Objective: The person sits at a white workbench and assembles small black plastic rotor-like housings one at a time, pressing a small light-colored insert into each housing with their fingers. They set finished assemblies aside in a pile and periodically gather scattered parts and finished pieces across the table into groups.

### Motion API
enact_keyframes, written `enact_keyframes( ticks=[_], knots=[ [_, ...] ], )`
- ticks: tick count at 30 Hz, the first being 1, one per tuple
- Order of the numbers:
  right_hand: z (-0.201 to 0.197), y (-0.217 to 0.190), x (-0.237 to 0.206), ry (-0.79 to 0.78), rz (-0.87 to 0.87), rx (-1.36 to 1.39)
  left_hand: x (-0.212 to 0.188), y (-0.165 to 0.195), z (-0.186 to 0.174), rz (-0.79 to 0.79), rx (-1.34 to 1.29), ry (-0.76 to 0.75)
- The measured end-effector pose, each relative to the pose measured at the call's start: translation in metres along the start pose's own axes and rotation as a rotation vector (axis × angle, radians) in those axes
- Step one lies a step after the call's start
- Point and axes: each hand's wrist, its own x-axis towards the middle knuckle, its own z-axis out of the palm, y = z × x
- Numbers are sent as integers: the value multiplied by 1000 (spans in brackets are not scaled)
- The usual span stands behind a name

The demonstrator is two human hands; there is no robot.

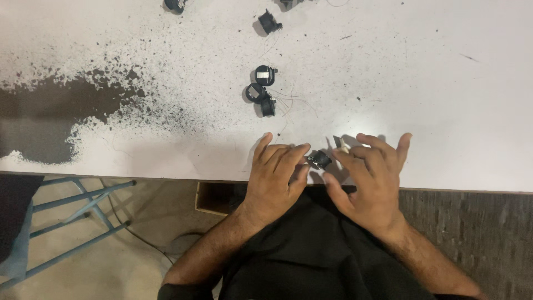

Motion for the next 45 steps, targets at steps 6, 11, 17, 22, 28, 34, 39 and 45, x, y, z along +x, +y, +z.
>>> enact_keyframes(
  ticks=[6, 11, 17, 22, 28, 34, 39, 45],
  knots=[
    [7, -3, 8, -53, 17, -17, 1, -4, -8, 42, 21, 66],
    [9, -3, 7, -29, 27, 17, 6, -3, -17, 263, 188, 59],
    [9, -1, 7, -60, -20, 30, 18, 6, -18, 339, 149, 49],
    [8, 0, 6, -82, -27, 35, 25, 10, -28, 5, -151, -30],
    [8, 1, 2, -61, 1, 33, 24, 8, -27, -159, -246, -151],
    [12, 0, -14, 123, -119, 213, 19, 10, -10, -104, -304, -50],
    [24, 0, -20, 122, -103, 292, 16, 14, -2, -91, -287, 31],
    [25, 1, -20, 126, -102, 269, 13, 12, 6, -101, -303, 5]
  ],
)
